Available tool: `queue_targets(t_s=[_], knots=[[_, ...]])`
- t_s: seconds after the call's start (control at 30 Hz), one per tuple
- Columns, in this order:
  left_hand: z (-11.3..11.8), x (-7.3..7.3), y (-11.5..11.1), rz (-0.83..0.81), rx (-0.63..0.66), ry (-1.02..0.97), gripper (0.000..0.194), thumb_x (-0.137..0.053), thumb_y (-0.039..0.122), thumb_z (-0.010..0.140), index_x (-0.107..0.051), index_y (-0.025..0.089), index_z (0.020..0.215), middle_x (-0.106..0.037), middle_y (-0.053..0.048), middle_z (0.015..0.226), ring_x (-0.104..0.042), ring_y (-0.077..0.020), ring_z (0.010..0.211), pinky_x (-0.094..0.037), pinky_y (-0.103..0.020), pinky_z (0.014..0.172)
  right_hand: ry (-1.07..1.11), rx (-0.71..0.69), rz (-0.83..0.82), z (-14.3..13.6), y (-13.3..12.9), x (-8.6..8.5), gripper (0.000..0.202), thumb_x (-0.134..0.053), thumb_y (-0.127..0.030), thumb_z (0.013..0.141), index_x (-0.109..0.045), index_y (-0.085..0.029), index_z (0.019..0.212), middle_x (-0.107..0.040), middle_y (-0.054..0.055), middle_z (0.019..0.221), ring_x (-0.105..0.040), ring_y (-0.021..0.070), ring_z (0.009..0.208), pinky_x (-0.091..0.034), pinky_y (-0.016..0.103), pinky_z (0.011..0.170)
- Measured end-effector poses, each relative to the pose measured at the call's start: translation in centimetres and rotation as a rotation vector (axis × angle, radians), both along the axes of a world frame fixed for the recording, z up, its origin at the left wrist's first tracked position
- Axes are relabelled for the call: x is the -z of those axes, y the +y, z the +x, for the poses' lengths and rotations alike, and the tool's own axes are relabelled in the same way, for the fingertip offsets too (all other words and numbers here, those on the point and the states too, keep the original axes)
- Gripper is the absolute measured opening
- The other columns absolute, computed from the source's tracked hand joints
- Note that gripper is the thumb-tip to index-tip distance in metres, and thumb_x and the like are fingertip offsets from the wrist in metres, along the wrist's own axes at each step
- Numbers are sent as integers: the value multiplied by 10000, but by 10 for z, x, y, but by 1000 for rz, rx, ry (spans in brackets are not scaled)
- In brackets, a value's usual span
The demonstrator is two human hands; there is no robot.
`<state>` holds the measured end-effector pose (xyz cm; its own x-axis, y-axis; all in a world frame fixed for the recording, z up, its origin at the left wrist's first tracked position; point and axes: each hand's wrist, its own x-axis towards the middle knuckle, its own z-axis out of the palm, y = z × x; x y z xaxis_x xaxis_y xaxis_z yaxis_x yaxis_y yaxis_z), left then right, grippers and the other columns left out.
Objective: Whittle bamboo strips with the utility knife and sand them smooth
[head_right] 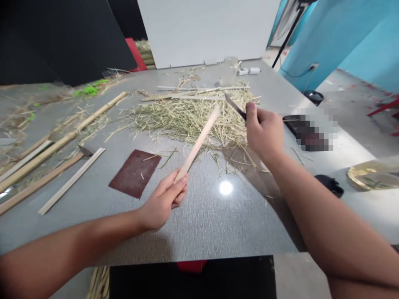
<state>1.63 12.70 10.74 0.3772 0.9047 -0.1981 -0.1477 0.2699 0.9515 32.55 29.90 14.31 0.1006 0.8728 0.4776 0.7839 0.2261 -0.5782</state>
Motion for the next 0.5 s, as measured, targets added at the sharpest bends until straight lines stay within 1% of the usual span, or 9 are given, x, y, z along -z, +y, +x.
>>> queue_targets(t_s=[0.07,0.1,0.17,0.2,0.27,0.33,0.4,0.43,0.5], knots=[[2,-1,2,28,-47,-45,555,-599,743,1228,-503,256,980,-372,116,744,-237,-75,560,-206,-237,517,121,-30,-11,-10,-12,-1,871,-373,-964,1147,-524,-229,704,-577,80,669,-525,184,656,-320,358,651],[3,-1,3,30,-70,-64,587,-600,782,1214,-494,260,966,-358,122,734,-220,-72,553,-196,-232,508,188,-84,-35,-17,-20,-1,889,-406,-1001,1116,-574,-222,721,-605,81,690,-545,184,664,-342,355,647],[4,-3,5,12,-97,-80,571,-639,771,1202,-527,252,993,-357,127,735,-218,-65,540,-196,-223,497,217,-217,-89,-32,-36,-4,915,-466,-1059,1050,-695,-212,792,-619,68,700,-553,181,658,-372,350,637],[4,-3,6,-2,-96,-79,536,-664,737,1202,-560,241,1030,-380,125,747,-232,-60,533,-203,-218,495,216,-294,-126,-38,-43,-6,893,-543,-1062,1012,-748,-210,841,-616,56,696,-542,178,656,-372,347,635],[4,-4,6,-23,-72,-87,473,-688,676,1202,-608,221,1102,-446,115,769,-275,-50,519,-224,-207,493,188,-400,-214,-50,-56,-10,764,-727,-976,958,-807,-217,928,-639,38,721,-547,176,683,-386,337,653],[3,-5,7,-54,-56,-115,446,-712,643,1181,-603,224,1072,-509,98,778,-328,-46,505,-250,-197,485,172,-437,-273,-57,-65,-14,629,-812,-855,953,-808,-226,942,-673,33,761,-566,176,717,-409,333,683],[2,-5,9,-73,-62,-153,509,-741,665,1142,-534,244,944,-498,97,744,-352,-48,486,-285,-196,468,132,-436,-264,-60,-69,-14,552,-832,-784,955,-798,-233,946,-698,31,784,-578,174,726,-430,337,714],[2,-4,10,-70,-70,-165,568,-751,692,1128,-491,252,880,-468,102,716,-347,-47,474,-301,-198,460,93,-429,-249,-61,-70,-12,541,-841,-774,946,-795,-236,960,-711,31,791,-583,173,721,-437,342,729],[1,-3,11,-50,-92,-173,683,-765,741,1117,-410,261,786,-402,109,670,-322,-41,460,-318,-200,454,-1,-406,-237,-61,-69,-8,578,-861,-808,910,-787,-241,990,-732,32,796,-594,176,707,-440,353,750]])
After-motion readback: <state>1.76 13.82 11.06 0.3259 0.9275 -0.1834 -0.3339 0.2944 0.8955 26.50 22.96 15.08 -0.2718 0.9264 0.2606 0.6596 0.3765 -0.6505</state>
